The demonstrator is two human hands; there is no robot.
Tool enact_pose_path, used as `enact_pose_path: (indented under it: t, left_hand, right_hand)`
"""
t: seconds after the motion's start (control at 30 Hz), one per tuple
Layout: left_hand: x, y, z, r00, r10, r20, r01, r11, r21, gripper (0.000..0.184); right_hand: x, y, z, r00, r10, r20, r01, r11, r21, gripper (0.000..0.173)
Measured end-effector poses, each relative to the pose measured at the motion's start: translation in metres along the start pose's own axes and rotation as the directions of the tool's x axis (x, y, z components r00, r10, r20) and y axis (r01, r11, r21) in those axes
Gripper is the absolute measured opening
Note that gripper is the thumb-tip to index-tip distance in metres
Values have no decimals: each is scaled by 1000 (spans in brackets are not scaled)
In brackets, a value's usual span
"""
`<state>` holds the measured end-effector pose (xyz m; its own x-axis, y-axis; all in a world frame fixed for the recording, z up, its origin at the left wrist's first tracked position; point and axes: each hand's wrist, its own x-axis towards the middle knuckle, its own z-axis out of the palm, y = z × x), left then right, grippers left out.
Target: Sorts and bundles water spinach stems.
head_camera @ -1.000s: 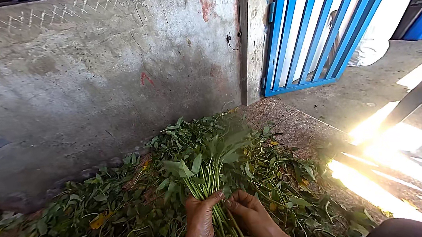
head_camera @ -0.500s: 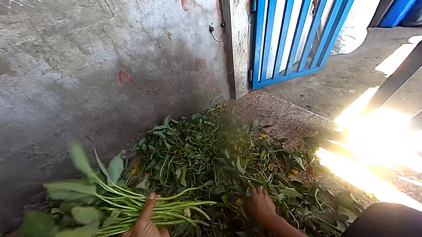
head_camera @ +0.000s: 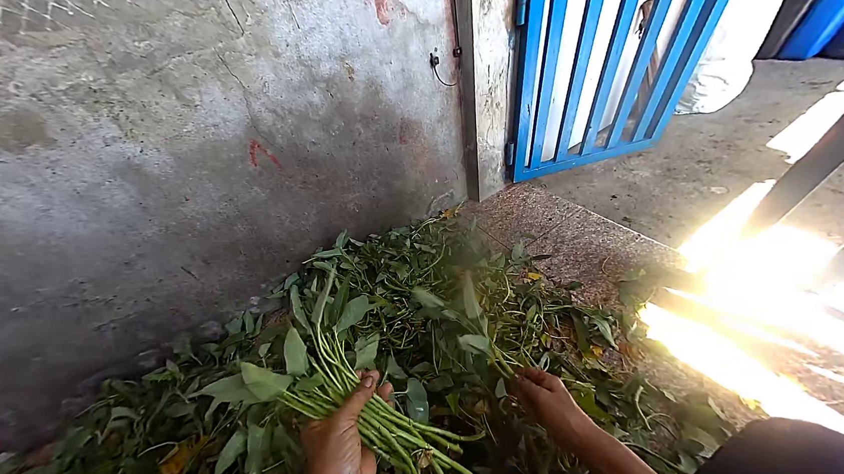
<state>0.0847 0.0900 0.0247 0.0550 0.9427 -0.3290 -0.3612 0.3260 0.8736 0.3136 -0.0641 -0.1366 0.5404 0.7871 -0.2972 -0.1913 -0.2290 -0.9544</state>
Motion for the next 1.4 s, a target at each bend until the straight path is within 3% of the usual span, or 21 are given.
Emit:
enact_pose_path:
  t: [0.07,0.2,0.3,0.43,0.53,0.6,0.7,0.8,0.97,1.13,1.3,1.4]
  left_hand:
    - [-2,-3,2,1000,6,22,-6,1000,26,24]
    - [-6,-12,4,999,15,41,-17,998,67,22]
    - [-6,-15,5,999,23,38,-26,996,82,25]
    - [-9,-13,7,994,105,16,-106,993,56,27]
    - [-9,-10,4,986,159,54,-161,986,37,28]
    - [-11,-9,3,983,137,125,-143,989,43,28]
    - [-12,-9,3,978,47,201,-63,995,72,28]
    - [-11,-9,2,970,20,242,-39,997,71,24]
    - [-9,-1,-3,950,-47,309,20,996,91,18]
    - [-9,0,-4,954,-5,300,-19,997,77,25]
    - [-11,-1,-3,928,36,371,-94,985,141,34]
    - [-13,-3,-1,925,53,377,-139,969,205,36]
  right_hand:
    - [-10,-6,3,999,49,-7,-48,998,40,22]
    - [-40,-34,23,986,-164,35,154,969,194,19]
    - [-55,-43,35,947,-308,89,289,940,182,18]
    - [-63,-48,46,865,-487,118,492,871,-9,19]
    - [-66,-51,55,832,-551,71,543,781,-309,22]
    - [-69,-54,65,784,-620,46,572,690,-443,22]
    - [-73,-54,78,721,-680,133,651,598,-468,20]
    - [-77,-55,83,690,-691,214,682,523,-512,19]
    - [-75,-59,77,675,-701,230,679,468,-565,20]
    - [-66,-57,68,686,-607,402,724,625,-291,22]
    - [-70,-60,68,724,-540,429,685,638,-352,24]
    - [-72,-66,70,829,-351,436,536,724,-435,36]
